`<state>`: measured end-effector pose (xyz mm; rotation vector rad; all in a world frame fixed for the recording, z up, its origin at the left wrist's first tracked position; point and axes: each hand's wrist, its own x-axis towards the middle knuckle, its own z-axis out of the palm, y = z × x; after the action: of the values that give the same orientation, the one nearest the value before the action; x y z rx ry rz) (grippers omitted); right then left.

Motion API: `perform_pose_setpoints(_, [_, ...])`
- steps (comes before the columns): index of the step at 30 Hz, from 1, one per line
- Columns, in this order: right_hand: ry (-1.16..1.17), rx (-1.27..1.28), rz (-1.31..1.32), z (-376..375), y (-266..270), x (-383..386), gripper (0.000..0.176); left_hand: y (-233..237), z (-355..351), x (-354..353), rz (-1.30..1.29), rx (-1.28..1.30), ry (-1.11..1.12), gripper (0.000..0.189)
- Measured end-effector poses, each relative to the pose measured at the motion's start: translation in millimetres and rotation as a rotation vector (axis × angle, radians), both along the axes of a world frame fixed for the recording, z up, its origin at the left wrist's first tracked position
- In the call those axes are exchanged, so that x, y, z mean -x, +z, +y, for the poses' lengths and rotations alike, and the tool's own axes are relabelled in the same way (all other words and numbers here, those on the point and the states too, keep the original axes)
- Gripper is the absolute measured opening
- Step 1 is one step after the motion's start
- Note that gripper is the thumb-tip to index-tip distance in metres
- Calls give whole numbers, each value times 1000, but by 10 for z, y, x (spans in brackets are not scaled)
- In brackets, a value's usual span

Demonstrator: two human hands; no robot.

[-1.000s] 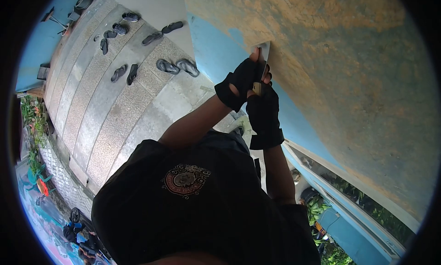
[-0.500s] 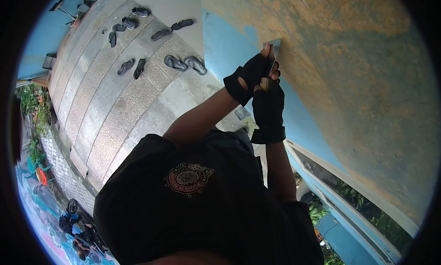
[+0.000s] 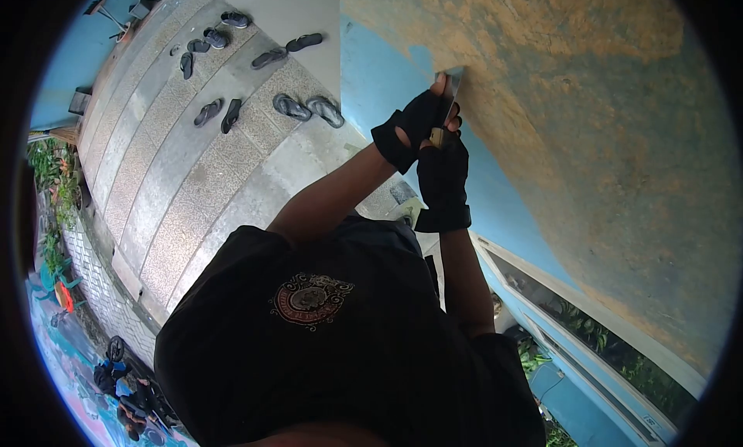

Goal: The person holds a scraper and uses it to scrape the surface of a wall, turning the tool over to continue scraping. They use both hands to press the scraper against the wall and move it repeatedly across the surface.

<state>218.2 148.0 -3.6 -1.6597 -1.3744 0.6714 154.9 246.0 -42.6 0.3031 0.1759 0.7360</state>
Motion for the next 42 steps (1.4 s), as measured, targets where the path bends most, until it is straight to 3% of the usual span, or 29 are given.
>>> perform_pose_setpoints(2, [-165, 247, 285, -63, 145, 54, 4, -16, -9, -51, 59, 47, -7, 38])
perform_pose_setpoints(3, [-159, 243, 289, -16, 96, 58, 4, 22, 10, -16, 54, 55, -7, 38])
perform_pose_setpoints(5, [-77, 112, 15, -9, -59, -7, 4, 43, -33, 34, 5, 59, 1, 36])
perform_pose_setpoints(8, [-41, 120, 29, -121, -84, -100, 3, -177, -63, -118, 16, 61, -52, 37])
perform_pose_setpoints(12, [-55, 105, -29, -31, -128, -66, 6, -96, -23, -62, 27, 41, -6, 41])
perform_pose_setpoints(15, [-60, 4, -69, -5, -208, -50, 6, -160, 18, -51, -18, 67, -2, 57])
perform_pose_setpoints(18, [-61, 137, 24, -83, -56, -116, 4, -14, -110, -109, 119, 74, 47, 52])
perform_pose_setpoints(24, [-10, 96, 15, -51, -158, -158, 5, -104, -18, -61, 32, 25, 50, 53])
perform_pose_setpoints(26, [9, 70, -24, -58, -105, -154, 5, -13, -90, -107, 60, 91, 27, 53])
perform_pose_setpoints(28, [-58, 209, 135, -52, 96, -84, 6, -6, -84, -136, 146, 101, 67, 55])
perform_pose_setpoints(30, [-19, 150, 87, 47, -66, -157, 6, -71, 17, -103, 125, 176, -16, 52])
perform_pose_setpoints(33, [-30, 143, 53, -39, -34, -132, 6, -18, -79, -86, 71, 50, 50, 50])
perform_pose_setpoints(35, [-97, 273, 233, -81, 220, -104, 6, 162, -130, -110, 101, 76, 81, 50])
perform_pose_setpoints(38, [-7, 149, 53, 32, -30, -190, 6, 87, -30, -126, 123, 146, 86, 50])
perform_pose_setpoints(42, [5, 112, 76, -35, 7, -227, 6, 45, -94, -136, 8, 53, 79, 49])
